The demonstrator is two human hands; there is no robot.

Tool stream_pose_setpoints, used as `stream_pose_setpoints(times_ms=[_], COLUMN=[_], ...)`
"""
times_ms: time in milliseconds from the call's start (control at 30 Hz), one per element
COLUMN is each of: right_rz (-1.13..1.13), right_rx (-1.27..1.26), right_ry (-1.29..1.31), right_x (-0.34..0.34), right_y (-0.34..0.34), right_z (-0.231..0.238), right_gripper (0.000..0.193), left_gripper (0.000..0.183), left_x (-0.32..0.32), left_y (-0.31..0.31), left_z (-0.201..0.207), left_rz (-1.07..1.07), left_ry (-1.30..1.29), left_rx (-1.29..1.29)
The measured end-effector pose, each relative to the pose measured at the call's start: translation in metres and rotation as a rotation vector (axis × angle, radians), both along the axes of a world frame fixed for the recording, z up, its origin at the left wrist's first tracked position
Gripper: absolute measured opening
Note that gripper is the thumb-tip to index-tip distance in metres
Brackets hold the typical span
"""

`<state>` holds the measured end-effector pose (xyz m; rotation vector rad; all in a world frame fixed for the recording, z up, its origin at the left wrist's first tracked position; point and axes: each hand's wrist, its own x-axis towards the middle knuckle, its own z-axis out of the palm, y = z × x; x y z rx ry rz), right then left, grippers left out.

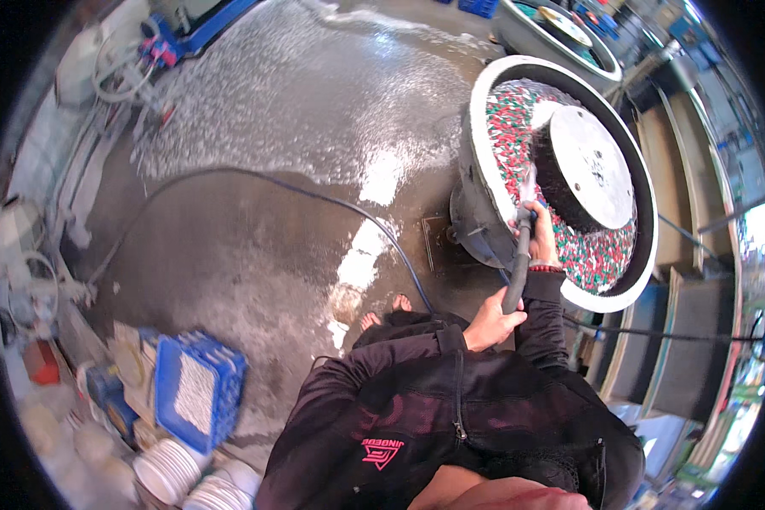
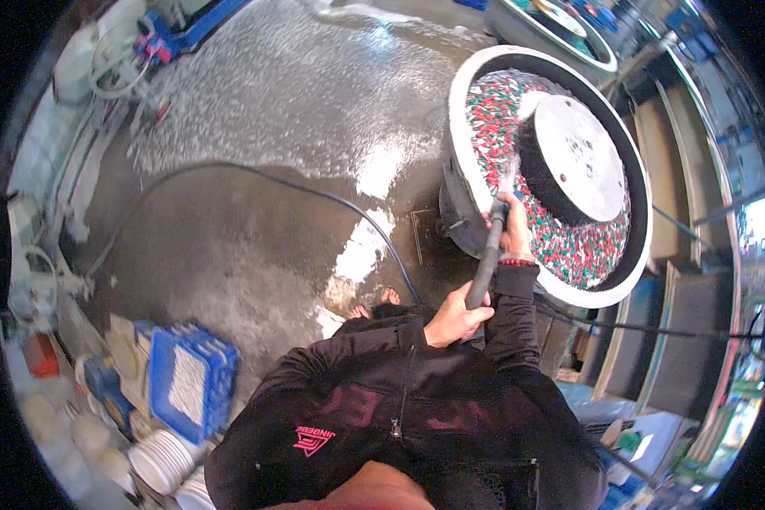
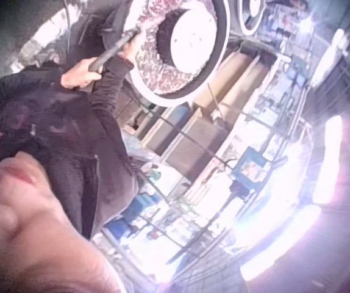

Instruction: The person uses a water hose to wash out an industrial vibratory finishing machine filled with small colorful media, directing water over the top and then rinsing the base and floor around the unit.

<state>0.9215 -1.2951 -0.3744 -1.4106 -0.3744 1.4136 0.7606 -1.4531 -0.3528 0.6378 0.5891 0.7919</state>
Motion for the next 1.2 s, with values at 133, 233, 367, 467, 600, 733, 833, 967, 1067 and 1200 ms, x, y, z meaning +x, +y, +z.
stream_pose_setpoints(times_ms=[133,233,367,467,600,733,833,967,1067,1200], right_rz=[-0.002,-0.005,-0.062,-0.113,-0.167,-0.318,-0.274,-0.256,-0.297,-0.385], right_rx=[0.169,0.176,0.083,0.085,0.109,0.206,0.258,0.243,0.231,0.195], right_ry=[-0.09,-0.077,-0.07,-0.074,-0.125,-0.336,-0.329,-0.34,-0.377,-0.38], right_x=[-0.014,-0.015,-0.018,-0.018,-0.032,-0.072,-0.088,-0.106,-0.119,-0.128], right_y=[0.023,0.043,0.059,0.072,0.091,0.106,0.119,0.139,0.149,0.151], right_z=[0.029,0.018,0.007,0.002,0.001,0.024,0.03,0.035,0.046,0.035], right_gripper=[0.03,0.027,0.028,0.027,0.041,0.094,0.089,0.083,0.081,0.082], left_gripper=[0.019,0.02,0.02,0.02,0.019,0.019,0.02,0.021,0.021,0.02], left_x=[-0.007,-0.009,-0.016,-0.029,-0.058,-0.089,-0.108,-0.126,-0.139,-0.151], left_y=[0.023,0.041,0.061,0.084,0.117,0.147,0.162,0.179,0.192,0.203], left_z=[0.004,-0.001,0.001,0.002,-0.002,-0.006,-0.007,-0.01,-0.007,-0.009], left_rz=[-0.017,-0.013,-0.042,-0.11,-0.195,-0.256,-0.277,-0.294,-0.318,-0.366], left_ry=[-0.008,-0.033,-0.002,-0.027,-0.025,-0.087,-0.102,-0.14,-0.143,-0.145], left_rx=[0.055,0.026,-0.03,-0.051,-0.045,-0.059,-0.065,-0.062,-0.054,-0.059])
